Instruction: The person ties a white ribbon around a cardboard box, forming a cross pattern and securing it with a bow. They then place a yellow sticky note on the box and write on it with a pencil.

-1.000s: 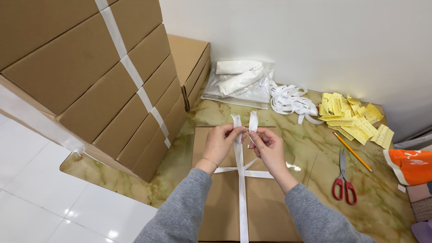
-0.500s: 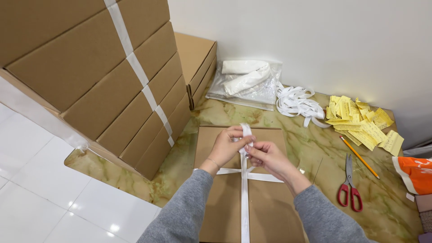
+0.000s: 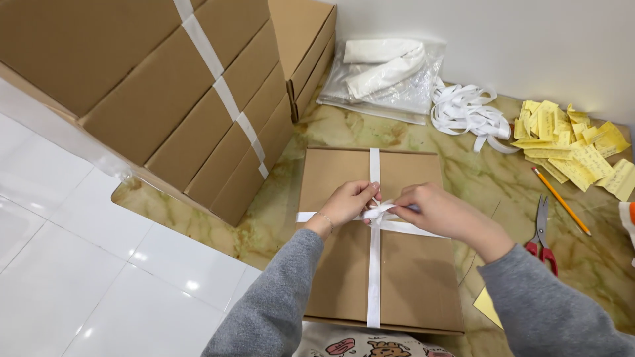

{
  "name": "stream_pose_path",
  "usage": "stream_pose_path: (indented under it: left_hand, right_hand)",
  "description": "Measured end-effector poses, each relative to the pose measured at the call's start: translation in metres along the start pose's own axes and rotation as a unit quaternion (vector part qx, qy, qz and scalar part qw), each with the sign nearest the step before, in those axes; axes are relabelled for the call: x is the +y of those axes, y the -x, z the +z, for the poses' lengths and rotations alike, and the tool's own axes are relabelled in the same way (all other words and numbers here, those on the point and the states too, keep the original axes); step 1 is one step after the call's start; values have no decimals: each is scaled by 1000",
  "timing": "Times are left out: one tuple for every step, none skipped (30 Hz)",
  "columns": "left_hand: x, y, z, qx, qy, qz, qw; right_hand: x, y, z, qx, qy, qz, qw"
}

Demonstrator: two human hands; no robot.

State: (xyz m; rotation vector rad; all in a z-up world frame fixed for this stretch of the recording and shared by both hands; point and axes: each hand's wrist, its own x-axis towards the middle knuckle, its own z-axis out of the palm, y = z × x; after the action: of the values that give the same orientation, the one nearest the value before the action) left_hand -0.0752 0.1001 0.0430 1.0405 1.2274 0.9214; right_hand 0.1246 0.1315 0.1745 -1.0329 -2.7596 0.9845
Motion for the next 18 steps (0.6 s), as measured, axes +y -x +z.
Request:
stream_pose_path:
  left_hand:
    - [2,3,6,0,1,-1,1000]
    - [4,5,12,4,9,-22,1000]
    - [7,8,17,8,16,-42,999]
    - [1,4,15,9,16,-42,999]
    - [-5,2,13,31,78,-46,995]
    - [-12,-1,10,54,139,-50,988]
    - [-19,-6,10,54,139,-51,987]
    - [-27,-11,9,69,186,-41,979]
    - [-35,-17,9,83,233,-30,968]
    - [-27,-12,10,82,234,-32,968]
    - [-20,-8,10,119,236,-21,964]
    - [-12,-3,9,156,239,-10,958]
    - [-15,-1,3,156,239,-11,958]
    - [-18,1,-4,200,244,7,949]
    - [-22,2,-11,245,249,25,937]
    - [-26,9,-19,245,250,24,937]
    - [-30,16,-28,283,236,25,930]
    - [-35,22,-36,320,221,26,921]
  right_hand:
    - [-5,2,4,-1,0,1,1000]
    - [-10,4,8,26,52,-6,998]
    - [-15,6,11,55,105,-15,993]
    - [-9,3,17,54,105,-15,993]
    - [-4,0,24,83,94,-30,992]
    - [1,-3,32,111,82,-45,989]
    - [8,-4,36,110,82,-44,990]
    - [15,-6,41,136,55,-59,987]
    - [23,-7,46,162,29,-73,984]
    - [31,-8,50,162,29,-72,984]
    - [38,-9,55,168,-7,-70,983]
    - [46,-10,60,174,-43,-68,981]
    - [55,-7,62,174,-43,-66,982]
    - [64,-4,63,195,-94,-76,973]
    - [74,-1,64,216,-144,-85,962]
    - [78,8,63,215,-143,-84,962]
    - [82,15,62,220,-175,-48,959]
    - [86,22,61,224,-206,-12,953]
